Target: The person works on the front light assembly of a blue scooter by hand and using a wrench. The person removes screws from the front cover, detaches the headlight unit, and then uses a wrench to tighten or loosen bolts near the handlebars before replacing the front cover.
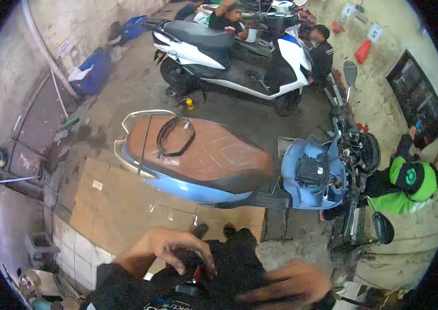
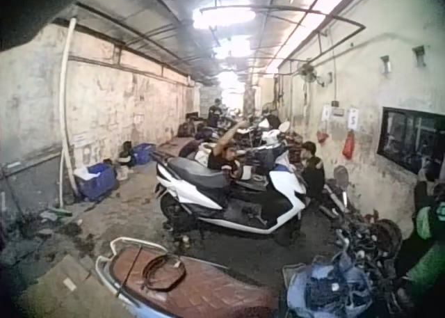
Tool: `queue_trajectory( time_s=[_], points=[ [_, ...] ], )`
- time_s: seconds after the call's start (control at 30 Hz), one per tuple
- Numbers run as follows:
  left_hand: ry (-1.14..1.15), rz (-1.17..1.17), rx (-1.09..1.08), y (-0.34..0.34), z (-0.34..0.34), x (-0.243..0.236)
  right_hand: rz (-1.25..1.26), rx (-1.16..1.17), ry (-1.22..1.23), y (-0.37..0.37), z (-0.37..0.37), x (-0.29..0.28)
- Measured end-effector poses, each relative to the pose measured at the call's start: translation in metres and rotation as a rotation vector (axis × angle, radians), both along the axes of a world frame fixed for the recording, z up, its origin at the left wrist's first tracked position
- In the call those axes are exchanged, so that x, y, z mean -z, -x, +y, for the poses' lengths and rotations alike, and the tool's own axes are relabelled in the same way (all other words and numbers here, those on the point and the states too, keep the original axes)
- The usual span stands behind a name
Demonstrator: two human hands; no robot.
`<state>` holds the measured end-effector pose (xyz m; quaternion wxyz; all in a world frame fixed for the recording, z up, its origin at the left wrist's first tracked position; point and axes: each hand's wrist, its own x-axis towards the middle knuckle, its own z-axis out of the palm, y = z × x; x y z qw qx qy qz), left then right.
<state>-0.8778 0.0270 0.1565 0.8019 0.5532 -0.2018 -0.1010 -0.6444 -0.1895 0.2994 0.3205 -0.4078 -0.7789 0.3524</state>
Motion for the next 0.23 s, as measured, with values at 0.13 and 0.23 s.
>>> queue_trajectory(
  time_s=[0.13, 0.23],
  points=[
    [-0.007, -0.036, 0.185, 0.009, 0.034, 0.006, -0.265, -0.072, 0.243, 0.096, 0.081, -0.015],
    [-0.069, 0.086, 0.256, 0.008, 0.046, 0.009, -0.625, -0.089, 0.395, 0.131, 0.102, -0.019]
  ],
)
